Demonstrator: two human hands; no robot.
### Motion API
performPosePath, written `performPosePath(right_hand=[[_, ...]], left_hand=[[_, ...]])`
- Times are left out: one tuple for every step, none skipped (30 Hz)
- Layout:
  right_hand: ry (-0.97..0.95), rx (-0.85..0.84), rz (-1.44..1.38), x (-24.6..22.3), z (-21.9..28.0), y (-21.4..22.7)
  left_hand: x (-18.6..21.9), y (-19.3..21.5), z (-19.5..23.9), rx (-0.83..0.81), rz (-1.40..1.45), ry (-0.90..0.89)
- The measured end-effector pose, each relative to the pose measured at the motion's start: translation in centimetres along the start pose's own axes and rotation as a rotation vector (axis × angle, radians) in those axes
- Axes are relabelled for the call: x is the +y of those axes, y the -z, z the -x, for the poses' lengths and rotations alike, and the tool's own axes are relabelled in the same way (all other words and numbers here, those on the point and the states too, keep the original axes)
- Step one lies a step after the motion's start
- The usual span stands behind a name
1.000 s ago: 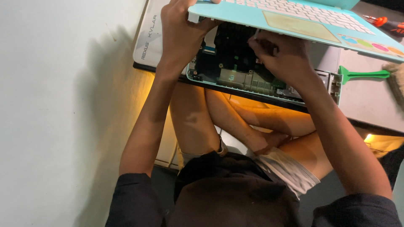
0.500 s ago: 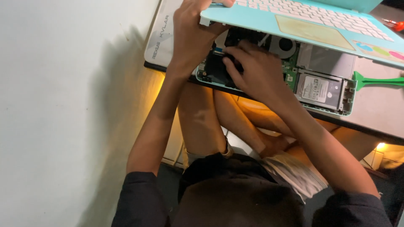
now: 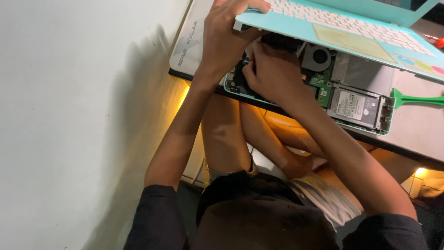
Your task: The person uses a green plastic pry tool to remove the bottom cover of a light blue laptop. They then use a brush to clean the internal components and a screwdriver to unscrew parts inside the chassis.
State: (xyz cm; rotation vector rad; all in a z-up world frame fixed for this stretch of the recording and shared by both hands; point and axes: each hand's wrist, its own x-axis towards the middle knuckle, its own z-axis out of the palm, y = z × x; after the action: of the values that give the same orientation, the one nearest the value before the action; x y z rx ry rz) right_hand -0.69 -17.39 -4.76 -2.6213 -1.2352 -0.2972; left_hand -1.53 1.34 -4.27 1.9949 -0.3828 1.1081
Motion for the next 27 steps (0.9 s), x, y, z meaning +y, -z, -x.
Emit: performPosePath(right_hand=[[0.001,0.003,0.005,-0.1,0.1,-0.6],[-0.007,0.035,0.071,-0.1,0.2,-1.3],[-0.015,0.066,0.136,-0.2,0.3,-1.9],[-0.018,0.069,0.139,-0.2,0.3,-2.0],[-0.012,0.077,0.149,-0.2,0.3,-2.1],[-0.006,0.086,0.159,-0.2,0.3,-2.2],[-0.009,0.09,0.161,-0.4,0.3,-1.8],[-0.037,0.043,0.134,-0.5,0.4,-1.4],[-0.065,-0.004,0.106,-0.7,0.3,-1.0],[-0.066,-0.003,0.107,-0.9,0.6,-0.1],[-0.136,0.0,0.009,-1.0,0.8,0.8],[-0.204,0.002,-0.088,-1.2,1.1,1.6],[-0.202,0.001,-0.086,-0.8,0.9,1.7],[-0.242,-0.015,-0.127,-0.4,0.9,1.7],[-0.282,-0.032,-0.168,0.0,1.0,1.8],[-0.283,-0.031,-0.167,0.6,0.7,1.0],[-0.276,0.004,-0.208,1.3,0.4,0.3],[-0.27,0.04,-0.248,2.0,0.2,-0.5],[-0.272,0.041,-0.246,2.0,0.3,-0.5],[-0.263,0.049,-0.279,2.0,0.1,-0.6],[-0.253,0.056,-0.312,2.0,-0.1,-0.6],[-0.251,0.055,-0.312,1.9,-0.1,-0.6],[-0.29,0.029,-0.328,1.9,-0.2,-0.7],[-0.33,0.007,-0.343,1.9,-0.3,-0.6],[-0.329,0.009,-0.342,1.9,-0.5,-0.5],[-0.343,-0.017,-0.326,1.9,-0.5,-0.6],[-0.357,-0.043,-0.31,1.9,-0.5,-0.6]], left_hand=[[-0.2,0.0,0.0,0.004,0.002,-0.005],[-0.3,0.0,0.0,-0.005,-0.004,-0.002],[-0.4,0.0,0.1,-0.015,-0.009,0.001],[-0.5,0.1,0.1,-0.015,-0.007,-0.003],[-0.5,0.1,0.1,-0.023,-0.014,0.002],[-0.6,0.2,0.1,-0.032,-0.021,0.006],[-0.4,0.4,0.1,-0.032,-0.019,0.001],[-0.2,0.6,0.0,-0.071,-0.035,0.057],[0.0,0.8,0.0,-0.11,-0.051,0.114],[0.4,1.0,-0.2,-0.11,-0.05,0.113],[0.7,1.1,-0.4,-0.118,-0.045,0.132],[1.1,1.3,-0.5,-0.124,-0.042,0.153],[0.4,1.1,-0.5,-0.122,-0.041,0.153],[-0.2,0.9,-0.3,-0.095,-0.037,0.066],[-0.8,0.7,-0.1,-0.069,-0.032,-0.02],[-0.4,0.8,-0.3,-0.068,-0.031,-0.021],[0.0,1.0,-0.5,-0.058,-0.018,-0.016],[0.4,1.0,-0.6,-0.048,-0.004,-0.012],[0.4,0.9,-0.5,-0.048,-0.001,-0.014],[0.2,0.8,-0.6,-0.047,-0.013,-0.019],[0.0,0.8,-0.6,-0.047,-0.026,-0.024],[0.1,0.9,-0.5,-0.045,-0.028,-0.022],[0.2,1.0,-0.4,-0.054,-0.028,-0.01],[0.3,1.0,-0.5,-0.063,-0.026,-0.002],[0.2,1.1,-0.5,-0.062,-0.027,-0.003],[0.1,1.1,-0.4,-0.064,-0.021,-0.023],[0.1,1.1,-0.3,-0.065,-0.014,-0.042]])
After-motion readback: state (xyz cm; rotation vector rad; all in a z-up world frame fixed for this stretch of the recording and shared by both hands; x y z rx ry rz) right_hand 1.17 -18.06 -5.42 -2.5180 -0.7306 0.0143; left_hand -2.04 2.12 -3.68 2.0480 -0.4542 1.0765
